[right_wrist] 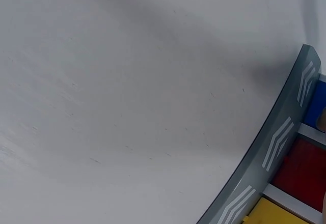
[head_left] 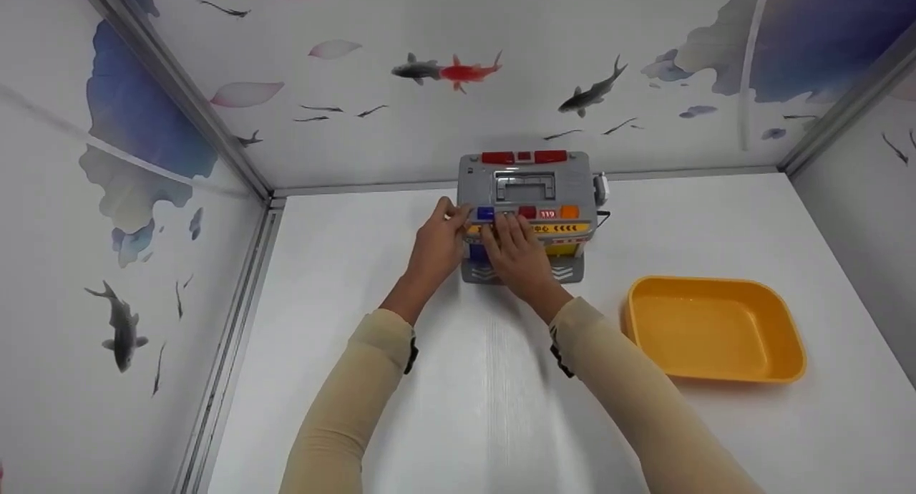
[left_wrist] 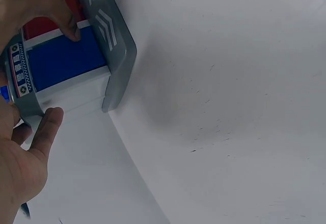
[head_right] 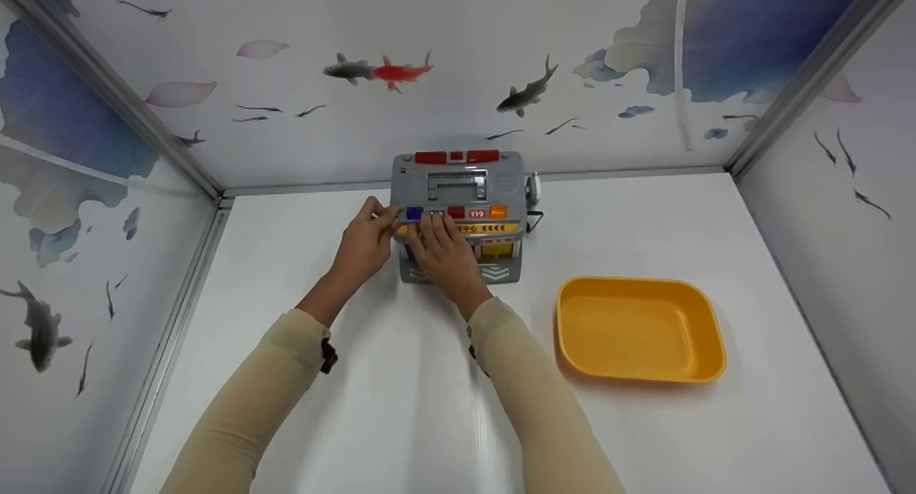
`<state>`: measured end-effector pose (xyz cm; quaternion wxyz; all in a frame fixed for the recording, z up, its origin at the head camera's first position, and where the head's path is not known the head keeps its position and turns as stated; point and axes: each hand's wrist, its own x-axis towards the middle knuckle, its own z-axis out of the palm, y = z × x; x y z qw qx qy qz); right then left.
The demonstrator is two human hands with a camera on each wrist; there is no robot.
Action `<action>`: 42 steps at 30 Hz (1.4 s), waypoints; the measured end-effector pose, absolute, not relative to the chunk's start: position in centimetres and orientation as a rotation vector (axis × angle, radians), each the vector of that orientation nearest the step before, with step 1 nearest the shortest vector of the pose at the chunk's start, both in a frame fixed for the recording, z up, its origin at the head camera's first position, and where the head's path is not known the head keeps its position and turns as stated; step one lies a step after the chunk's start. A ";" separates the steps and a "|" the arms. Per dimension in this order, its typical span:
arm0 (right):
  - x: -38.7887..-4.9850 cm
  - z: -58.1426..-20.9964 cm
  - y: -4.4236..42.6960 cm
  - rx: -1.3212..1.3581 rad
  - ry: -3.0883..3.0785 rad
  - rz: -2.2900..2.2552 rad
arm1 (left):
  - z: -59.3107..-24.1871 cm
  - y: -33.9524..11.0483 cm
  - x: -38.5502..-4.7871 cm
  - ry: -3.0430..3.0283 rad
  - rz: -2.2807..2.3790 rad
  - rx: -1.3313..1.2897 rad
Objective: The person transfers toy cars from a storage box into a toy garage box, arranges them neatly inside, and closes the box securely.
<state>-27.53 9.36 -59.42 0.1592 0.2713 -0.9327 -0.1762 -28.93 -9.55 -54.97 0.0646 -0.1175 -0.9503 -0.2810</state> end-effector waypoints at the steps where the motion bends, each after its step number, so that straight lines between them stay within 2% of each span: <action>1: -27.5 -59.5 9.4 0.771 -2.654 -0.506 | -55.0 -9.5 -28.9 -2.870 -0.847 -0.357; 17: -27.5 -60.5 8.8 0.733 -2.454 -0.439 | -54.2 -10.0 -28.2 -2.878 -0.832 -0.389; 31: -27.0 -60.5 9.1 0.737 -2.550 -0.336 | -54.6 -9.7 -28.3 -2.879 -0.824 -0.410; 42: -24.6 -58.8 10.7 0.941 -2.632 -0.048 | -55.0 -11.3 -27.7 -2.898 -0.582 -0.368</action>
